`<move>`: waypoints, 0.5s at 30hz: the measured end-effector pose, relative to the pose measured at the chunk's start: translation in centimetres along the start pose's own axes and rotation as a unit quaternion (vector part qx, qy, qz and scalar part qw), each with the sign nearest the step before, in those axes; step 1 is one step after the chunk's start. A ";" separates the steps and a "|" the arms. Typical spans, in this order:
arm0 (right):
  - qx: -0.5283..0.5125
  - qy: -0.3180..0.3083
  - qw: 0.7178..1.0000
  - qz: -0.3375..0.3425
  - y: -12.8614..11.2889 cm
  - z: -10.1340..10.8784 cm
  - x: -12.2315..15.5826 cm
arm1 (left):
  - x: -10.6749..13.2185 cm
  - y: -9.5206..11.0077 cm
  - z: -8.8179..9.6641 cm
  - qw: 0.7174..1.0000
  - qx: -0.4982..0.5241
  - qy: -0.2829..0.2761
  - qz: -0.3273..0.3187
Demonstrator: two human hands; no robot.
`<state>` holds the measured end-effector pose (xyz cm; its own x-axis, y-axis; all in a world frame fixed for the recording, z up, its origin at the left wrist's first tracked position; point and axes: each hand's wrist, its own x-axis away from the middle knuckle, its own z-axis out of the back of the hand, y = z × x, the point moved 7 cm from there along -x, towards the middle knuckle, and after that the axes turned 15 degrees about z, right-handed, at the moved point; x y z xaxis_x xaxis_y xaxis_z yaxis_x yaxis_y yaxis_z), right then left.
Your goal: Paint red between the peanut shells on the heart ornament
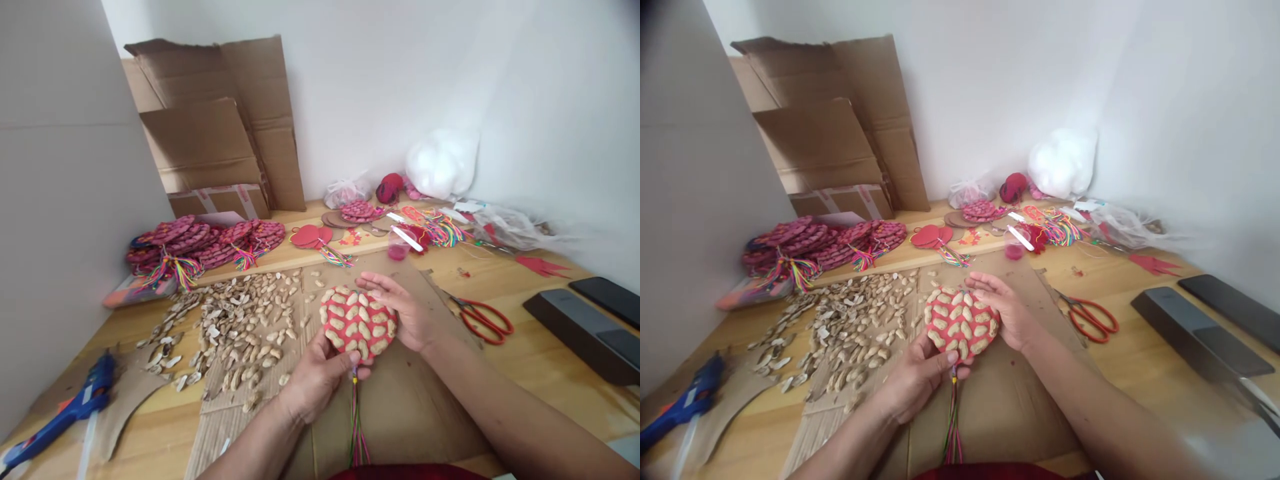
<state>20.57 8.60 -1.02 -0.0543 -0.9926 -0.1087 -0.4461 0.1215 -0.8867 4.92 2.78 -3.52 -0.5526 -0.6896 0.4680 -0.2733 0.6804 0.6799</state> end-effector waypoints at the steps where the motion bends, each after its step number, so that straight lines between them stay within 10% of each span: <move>1: -0.010 -0.012 1.000 -0.009 -0.1 -0.2 0.1 | 0.0 0.1 -0.1 1.000 0.001 -0.002 -0.001; 15: -0.103 -0.110 0.988 -0.024 -0.4 -2.2 1.0 | -0.4 2.4 -0.5 0.997 0.045 0.018 -0.064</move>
<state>18.71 7.54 0.19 0.1570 -0.9702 -0.1843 -0.6168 0.0494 -0.7856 4.83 4.58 -1.75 -0.4811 -0.7789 0.4022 -0.4096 0.6054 0.6825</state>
